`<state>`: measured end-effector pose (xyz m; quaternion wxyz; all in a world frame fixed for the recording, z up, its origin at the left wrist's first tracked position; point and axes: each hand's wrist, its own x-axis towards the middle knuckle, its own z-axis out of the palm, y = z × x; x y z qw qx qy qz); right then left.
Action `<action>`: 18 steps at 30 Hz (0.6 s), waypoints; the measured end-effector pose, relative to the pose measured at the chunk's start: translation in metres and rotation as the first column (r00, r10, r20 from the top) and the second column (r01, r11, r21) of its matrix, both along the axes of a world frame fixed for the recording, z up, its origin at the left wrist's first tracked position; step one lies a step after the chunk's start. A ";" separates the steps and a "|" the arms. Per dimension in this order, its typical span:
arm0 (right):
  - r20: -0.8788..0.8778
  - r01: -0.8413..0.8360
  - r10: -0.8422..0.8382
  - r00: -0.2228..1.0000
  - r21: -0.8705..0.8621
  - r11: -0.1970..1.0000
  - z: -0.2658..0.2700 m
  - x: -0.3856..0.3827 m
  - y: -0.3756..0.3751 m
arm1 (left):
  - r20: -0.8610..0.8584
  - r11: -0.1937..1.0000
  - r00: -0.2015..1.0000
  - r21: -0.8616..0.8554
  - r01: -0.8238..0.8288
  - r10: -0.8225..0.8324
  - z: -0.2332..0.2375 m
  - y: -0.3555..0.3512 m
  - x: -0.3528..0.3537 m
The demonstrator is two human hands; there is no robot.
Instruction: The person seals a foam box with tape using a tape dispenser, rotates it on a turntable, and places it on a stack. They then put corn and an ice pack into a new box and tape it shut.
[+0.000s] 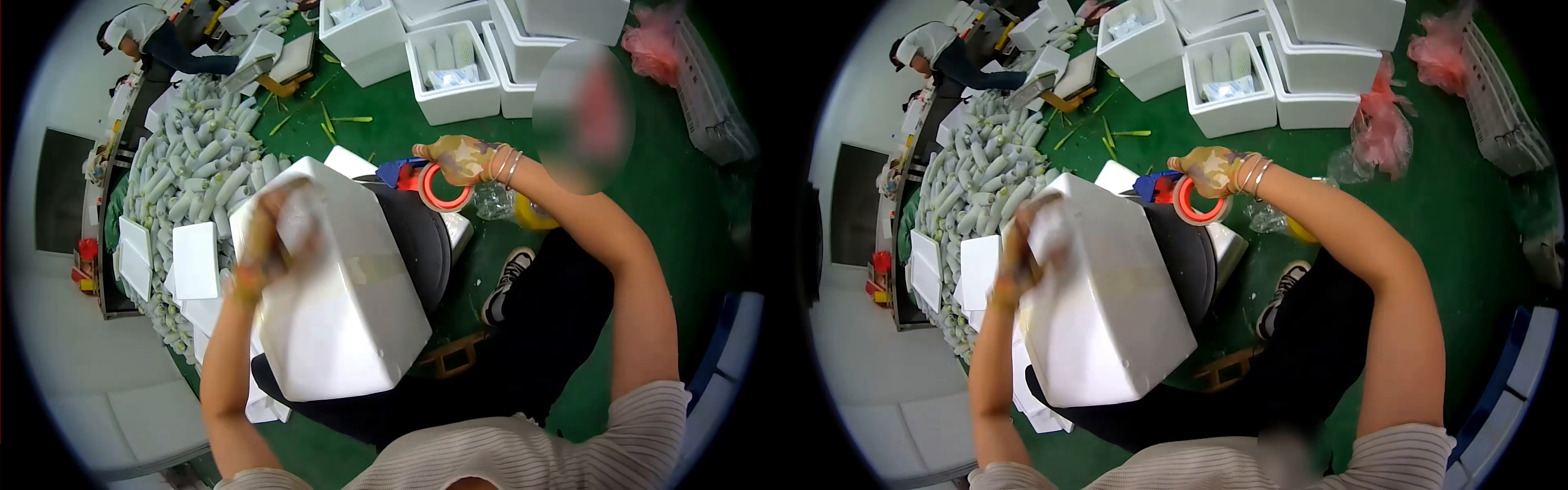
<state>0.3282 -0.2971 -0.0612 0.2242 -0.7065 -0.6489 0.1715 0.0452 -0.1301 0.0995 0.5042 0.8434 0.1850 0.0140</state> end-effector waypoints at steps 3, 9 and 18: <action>-0.158 0.070 -0.094 0.983 -0.152 0.986 0.021 -0.009 -0.024 | -0.165 0.660 0.729 0.329 0.676 -0.664 0.003 -0.099 -0.037; -0.205 0.174 -0.200 0.958 -0.138 0.975 0.020 -0.037 -0.061 | -0.200 0.678 0.681 0.095 0.729 -0.704 -0.032 -0.117 -0.074; 0.019 0.241 -0.241 0.970 -0.083 0.967 0.015 -0.101 -0.157 | -0.219 0.440 0.696 0.637 0.633 -0.684 -0.019 -0.118 -0.052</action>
